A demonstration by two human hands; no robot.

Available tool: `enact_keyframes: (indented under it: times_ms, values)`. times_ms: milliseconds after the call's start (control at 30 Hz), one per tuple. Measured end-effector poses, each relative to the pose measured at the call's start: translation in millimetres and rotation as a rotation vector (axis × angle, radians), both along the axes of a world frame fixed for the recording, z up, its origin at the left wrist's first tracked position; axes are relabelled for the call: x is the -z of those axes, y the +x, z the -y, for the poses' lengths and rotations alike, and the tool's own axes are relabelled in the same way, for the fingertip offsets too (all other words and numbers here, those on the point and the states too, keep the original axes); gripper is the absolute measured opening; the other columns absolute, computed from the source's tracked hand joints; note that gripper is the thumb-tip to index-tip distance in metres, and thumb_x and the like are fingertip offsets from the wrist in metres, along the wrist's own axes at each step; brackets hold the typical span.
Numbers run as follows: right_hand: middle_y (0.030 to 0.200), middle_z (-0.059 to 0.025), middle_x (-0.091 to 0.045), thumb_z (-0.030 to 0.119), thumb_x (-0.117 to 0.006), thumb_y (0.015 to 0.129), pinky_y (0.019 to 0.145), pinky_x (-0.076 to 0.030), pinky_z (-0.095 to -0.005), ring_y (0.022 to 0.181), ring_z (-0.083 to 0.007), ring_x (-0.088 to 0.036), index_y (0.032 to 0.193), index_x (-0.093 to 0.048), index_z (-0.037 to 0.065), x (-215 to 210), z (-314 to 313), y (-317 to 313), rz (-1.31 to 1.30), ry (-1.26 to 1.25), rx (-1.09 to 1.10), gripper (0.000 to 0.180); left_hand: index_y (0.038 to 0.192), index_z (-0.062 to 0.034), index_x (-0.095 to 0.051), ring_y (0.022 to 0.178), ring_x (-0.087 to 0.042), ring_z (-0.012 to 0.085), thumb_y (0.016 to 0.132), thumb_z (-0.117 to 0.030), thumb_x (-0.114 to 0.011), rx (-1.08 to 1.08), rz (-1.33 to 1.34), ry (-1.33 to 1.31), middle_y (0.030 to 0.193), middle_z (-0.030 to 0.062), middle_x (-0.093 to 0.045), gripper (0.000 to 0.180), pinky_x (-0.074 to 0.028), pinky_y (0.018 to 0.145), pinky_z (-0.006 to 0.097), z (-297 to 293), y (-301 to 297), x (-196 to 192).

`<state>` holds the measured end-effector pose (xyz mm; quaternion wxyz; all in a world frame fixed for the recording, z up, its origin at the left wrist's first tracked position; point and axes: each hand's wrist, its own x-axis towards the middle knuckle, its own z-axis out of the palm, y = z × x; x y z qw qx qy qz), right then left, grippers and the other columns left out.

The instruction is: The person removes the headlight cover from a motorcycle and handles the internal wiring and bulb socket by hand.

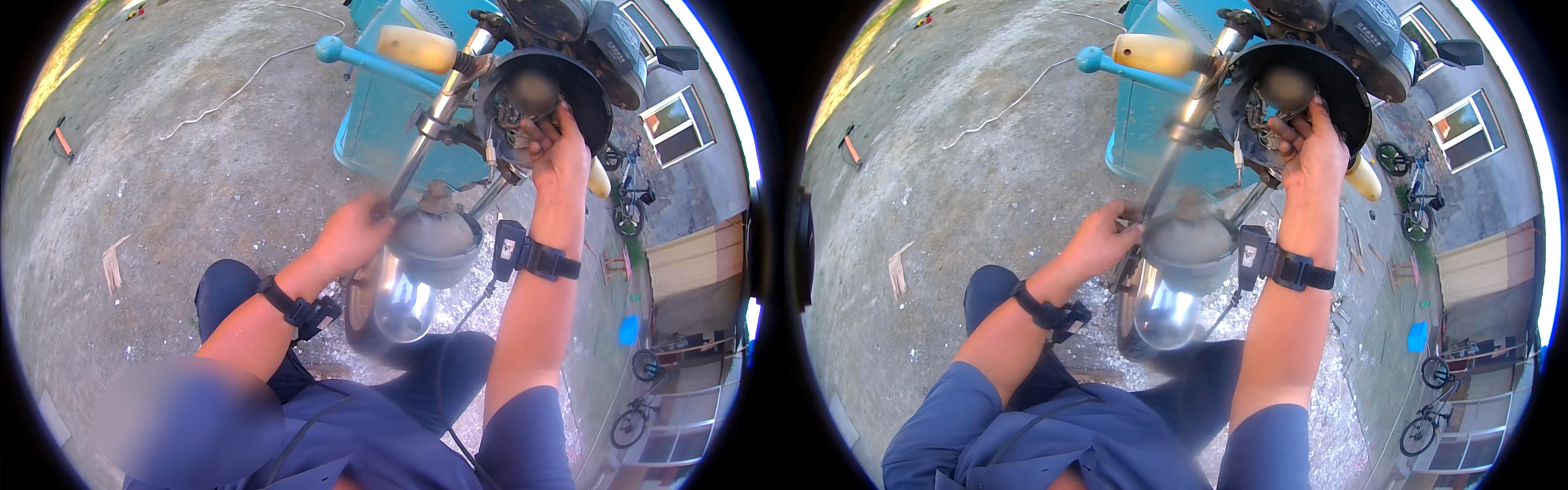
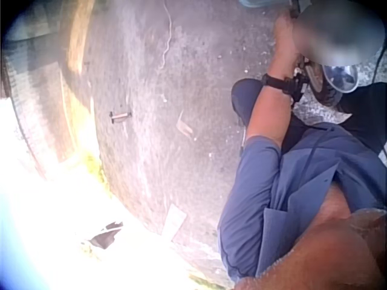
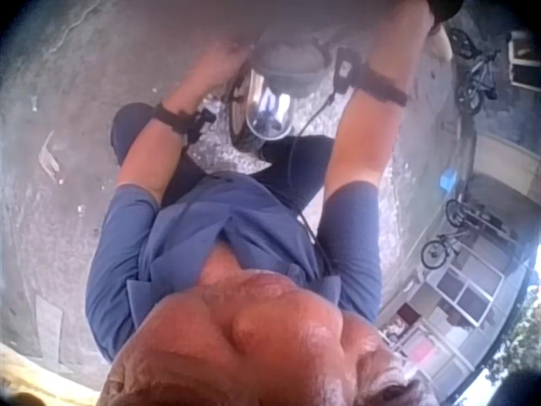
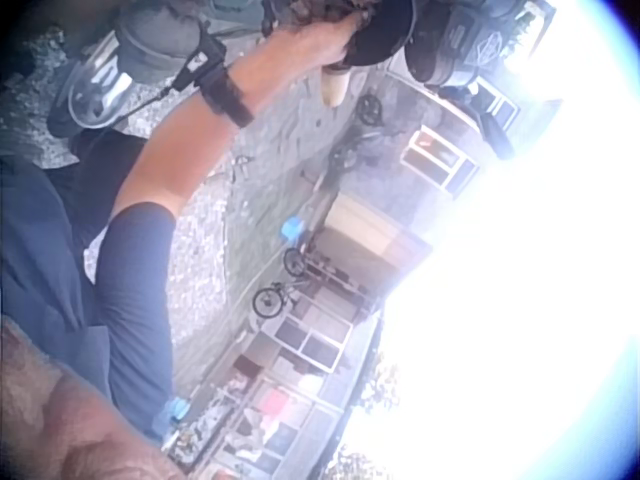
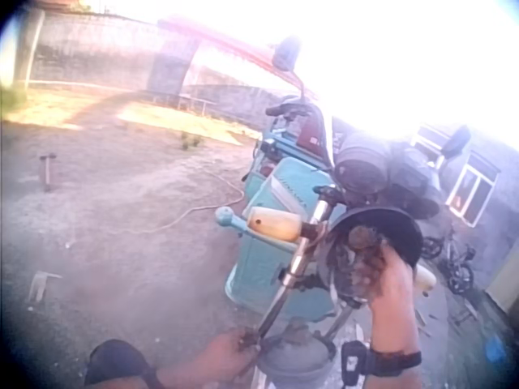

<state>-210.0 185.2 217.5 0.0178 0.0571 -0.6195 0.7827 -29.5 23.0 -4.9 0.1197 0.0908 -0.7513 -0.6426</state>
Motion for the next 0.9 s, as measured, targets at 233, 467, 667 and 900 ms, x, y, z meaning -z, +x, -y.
enact_keyframes:
  times_ms: [233,467,667,900]
  values:
    - [0.1,-0.0164,-0.075,0.033,-0.071,0.098,0.05,-0.041,-0.0263,0.065,-0.0216,-0.068,0.112,-0.067,0.006,2,-4,-9,0.022,-0.043,0.012,0.031,0.124,0.0054,-0.061,0.086,-0.072,0.0198,0.094,-0.011,-0.066,0.005,-0.008,-0.024,0.109,0.0147,-0.07,0.035,-0.058,0.076,0.033,-2,-1,2]
    - [0.102,-0.0134,-0.073,0.034,-0.069,0.099,0.05,-0.038,-0.0244,0.061,-0.0139,-0.055,0.111,-0.064,0.013,3,-9,-13,0.084,-0.161,-0.024,0.024,0.125,0.0052,-0.061,0.087,-0.071,0.0197,0.094,-0.011,-0.065,0.011,-0.004,-0.023,0.109,0.0143,-0.071,0.035,-0.058,0.076,0.034,-2,-1,2]
    - [0.093,-0.008,-0.07,0.031,-0.071,0.097,0.048,-0.035,-0.0248,0.059,-0.013,-0.051,0.107,-0.065,0.012,1,-1,-3,0.093,-0.114,-0.05,0.022,0.126,0.0032,-0.062,0.093,-0.07,0.0255,0.094,-0.016,-0.066,0.003,0.016,-0.007,0.112,0.0168,-0.071,0.037,-0.057,0.082,0.037,-3,-2,4]
    - [0.082,-0.0047,-0.066,0.024,-0.073,0.096,0.043,-0.033,-0.0246,0.049,-0.0122,-0.05,0.109,-0.066,0.007,9,-4,-5,-0.071,0.078,-0.023,0.022,0.125,-0.0002,-0.064,0.107,-0.069,0.0375,0.092,-0.023,-0.067,0.008,0.025,0.043,0.118,0.0226,-0.069,0.04,-0.054,0.093,0.043,-4,-2,1]
